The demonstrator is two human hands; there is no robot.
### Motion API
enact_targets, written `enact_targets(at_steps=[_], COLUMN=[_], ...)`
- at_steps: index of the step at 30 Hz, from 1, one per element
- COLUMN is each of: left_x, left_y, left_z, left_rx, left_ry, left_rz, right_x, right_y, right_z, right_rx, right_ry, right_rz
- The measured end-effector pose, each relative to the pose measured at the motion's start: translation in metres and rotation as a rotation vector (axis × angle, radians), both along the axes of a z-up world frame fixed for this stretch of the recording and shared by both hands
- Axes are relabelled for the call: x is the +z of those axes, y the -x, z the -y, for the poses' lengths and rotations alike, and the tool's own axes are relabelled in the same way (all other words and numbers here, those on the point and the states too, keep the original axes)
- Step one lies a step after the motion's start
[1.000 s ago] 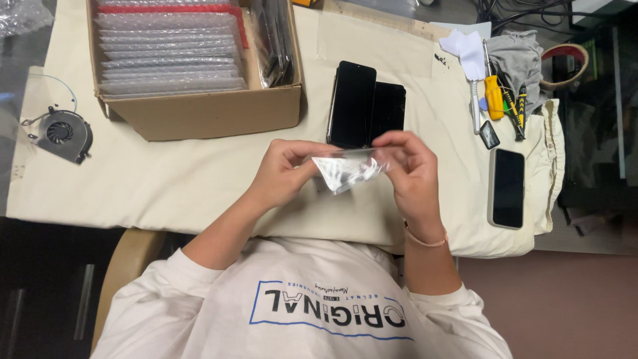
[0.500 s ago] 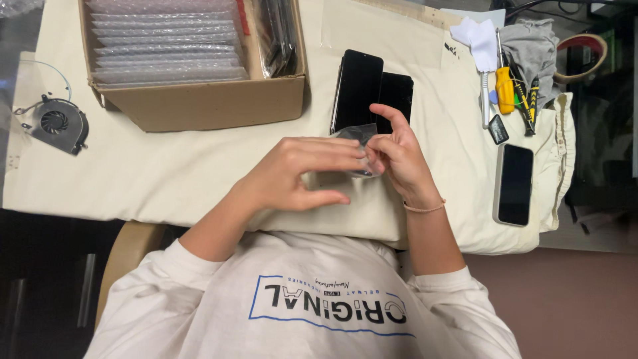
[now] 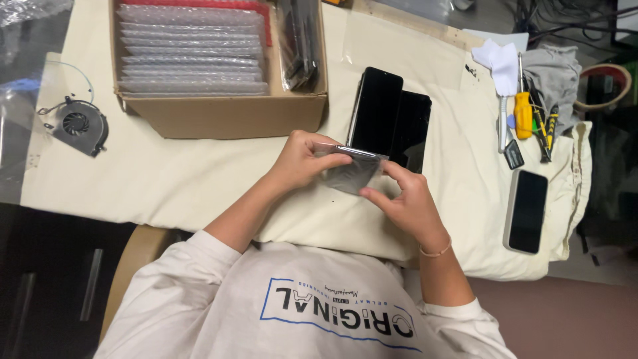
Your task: The person repeatedly picks up smartphones from a pile on the table, places each one into a clear plastic bag, and then puts the bagged phone into a cardboard box filled with bubble wrap. The process is repeated for several phones.
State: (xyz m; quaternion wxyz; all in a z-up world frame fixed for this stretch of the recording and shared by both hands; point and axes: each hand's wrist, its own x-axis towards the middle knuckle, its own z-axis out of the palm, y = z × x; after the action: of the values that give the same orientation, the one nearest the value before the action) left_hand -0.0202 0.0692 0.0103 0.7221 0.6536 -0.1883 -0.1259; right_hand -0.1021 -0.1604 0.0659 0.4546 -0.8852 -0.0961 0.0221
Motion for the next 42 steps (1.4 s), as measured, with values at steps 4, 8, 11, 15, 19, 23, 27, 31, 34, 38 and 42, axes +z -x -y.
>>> enact_targets(at_steps=[4,8,11,15,19,23,27,31,34,38,42], left_x=[-0.02,-0.025,-0.023,-0.036,-0.029,-0.041,-0.039,-0.045,-0.051,-0.052,-0.048], left_y=[-0.009,-0.022,-0.021,-0.015,-0.019,-0.019,-0.02,-0.02,-0.017,-0.02,-0.02], left_z=[0.003,0.003,0.006,0.022,0.015,0.016,0.018,0.019,0.019,0.02,0.015], left_rx=[0.033,-0.048,-0.205,-0.511,-0.621,-0.639,-0.663,-0.668,-0.659,-0.673,-0.691], left_ry=[0.124,0.289,0.356,0.196,0.135,0.221,0.169,0.197,0.197,0.203,0.206], left_rz=[-0.107,-0.226,-0.239,-0.54,-0.547,-0.561,-0.541,-0.541,-0.519,-0.489,-0.452], right_x=[-0.006,0.031,0.113,0.174,0.139,0.094,0.047,-0.026,-0.047,-0.048,-0.053], right_y=[-0.016,-0.05,-0.094,-0.182,-0.26,-0.302,-0.327,-0.363,-0.368,-0.365,-0.368], right_z=[-0.008,0.005,-0.015,-0.089,-0.143,-0.173,-0.188,-0.181,-0.184,-0.198,-0.194], right_rx=[-0.038,-0.043,-0.064,-0.027,0.003,0.003,0.082,0.017,-0.006,-0.103,-0.196], right_ry=[0.137,0.141,0.262,0.445,0.507,0.541,0.845,0.931,0.97,1.114,1.347], right_rz=[-0.009,-0.044,-0.077,-0.129,-0.196,-0.319,-0.206,0.007,0.114,0.104,0.246])
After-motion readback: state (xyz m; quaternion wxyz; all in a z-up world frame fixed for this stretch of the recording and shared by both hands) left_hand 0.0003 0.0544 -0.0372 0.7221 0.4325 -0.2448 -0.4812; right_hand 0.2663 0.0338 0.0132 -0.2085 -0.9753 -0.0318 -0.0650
